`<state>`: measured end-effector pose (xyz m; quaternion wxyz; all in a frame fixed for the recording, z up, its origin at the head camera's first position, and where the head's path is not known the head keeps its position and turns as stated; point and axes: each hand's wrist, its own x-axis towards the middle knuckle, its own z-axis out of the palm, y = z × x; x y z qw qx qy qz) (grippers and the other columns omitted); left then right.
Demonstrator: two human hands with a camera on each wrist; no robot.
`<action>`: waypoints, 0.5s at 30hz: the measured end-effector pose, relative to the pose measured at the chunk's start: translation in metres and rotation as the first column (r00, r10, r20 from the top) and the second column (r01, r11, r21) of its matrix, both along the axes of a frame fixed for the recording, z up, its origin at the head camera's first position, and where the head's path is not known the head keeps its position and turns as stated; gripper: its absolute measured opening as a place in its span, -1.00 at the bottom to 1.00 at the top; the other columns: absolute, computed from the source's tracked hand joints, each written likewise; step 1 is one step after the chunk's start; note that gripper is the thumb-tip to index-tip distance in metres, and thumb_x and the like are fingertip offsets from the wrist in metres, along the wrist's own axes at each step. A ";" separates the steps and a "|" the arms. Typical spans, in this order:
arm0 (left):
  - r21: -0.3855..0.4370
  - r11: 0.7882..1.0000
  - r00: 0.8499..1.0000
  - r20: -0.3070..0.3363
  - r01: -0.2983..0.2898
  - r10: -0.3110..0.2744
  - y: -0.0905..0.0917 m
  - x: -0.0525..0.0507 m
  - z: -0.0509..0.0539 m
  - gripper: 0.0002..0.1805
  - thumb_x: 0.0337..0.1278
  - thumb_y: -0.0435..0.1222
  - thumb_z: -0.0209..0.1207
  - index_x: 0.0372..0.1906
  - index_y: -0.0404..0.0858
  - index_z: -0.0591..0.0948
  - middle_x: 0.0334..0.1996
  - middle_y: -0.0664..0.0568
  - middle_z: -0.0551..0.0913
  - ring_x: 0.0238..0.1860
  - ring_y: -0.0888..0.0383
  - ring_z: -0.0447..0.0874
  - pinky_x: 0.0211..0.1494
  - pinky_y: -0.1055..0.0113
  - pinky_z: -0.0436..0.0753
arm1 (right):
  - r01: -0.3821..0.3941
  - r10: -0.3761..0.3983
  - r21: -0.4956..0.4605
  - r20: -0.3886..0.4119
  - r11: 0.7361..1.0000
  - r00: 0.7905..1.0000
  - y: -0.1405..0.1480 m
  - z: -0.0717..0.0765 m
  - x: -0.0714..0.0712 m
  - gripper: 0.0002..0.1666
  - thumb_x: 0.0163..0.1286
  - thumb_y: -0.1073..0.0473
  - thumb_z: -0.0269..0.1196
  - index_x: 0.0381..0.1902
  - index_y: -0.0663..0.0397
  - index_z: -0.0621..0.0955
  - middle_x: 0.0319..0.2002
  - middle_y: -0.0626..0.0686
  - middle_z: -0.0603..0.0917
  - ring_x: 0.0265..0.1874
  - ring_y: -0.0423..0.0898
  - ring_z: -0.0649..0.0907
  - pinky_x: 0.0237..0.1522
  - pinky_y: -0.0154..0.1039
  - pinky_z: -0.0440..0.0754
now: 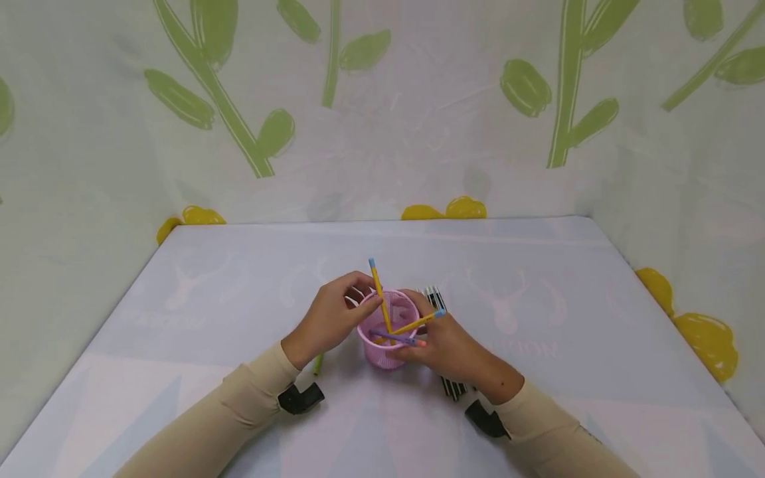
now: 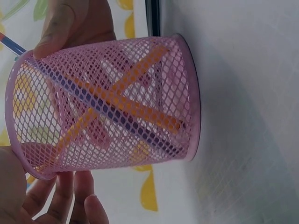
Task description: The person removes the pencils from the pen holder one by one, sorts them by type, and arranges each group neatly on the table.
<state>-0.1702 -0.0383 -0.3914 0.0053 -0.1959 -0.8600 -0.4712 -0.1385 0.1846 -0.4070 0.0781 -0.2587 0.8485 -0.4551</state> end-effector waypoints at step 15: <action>0.059 0.998 0.999 -0.035 0.001 0.001 -0.002 0.000 0.000 -0.83 0.26 -0.22 0.31 -0.11 -0.14 0.64 -0.15 0.09 0.73 -0.12 0.19 0.71 -0.12 0.37 0.68 | -0.011 0.011 -0.006 -0.008 1.000 1.000 0.000 0.000 0.000 -0.01 0.20 0.05 0.49 0.48 -0.17 0.21 0.32 0.06 0.49 0.25 0.07 0.57 0.23 0.08 0.55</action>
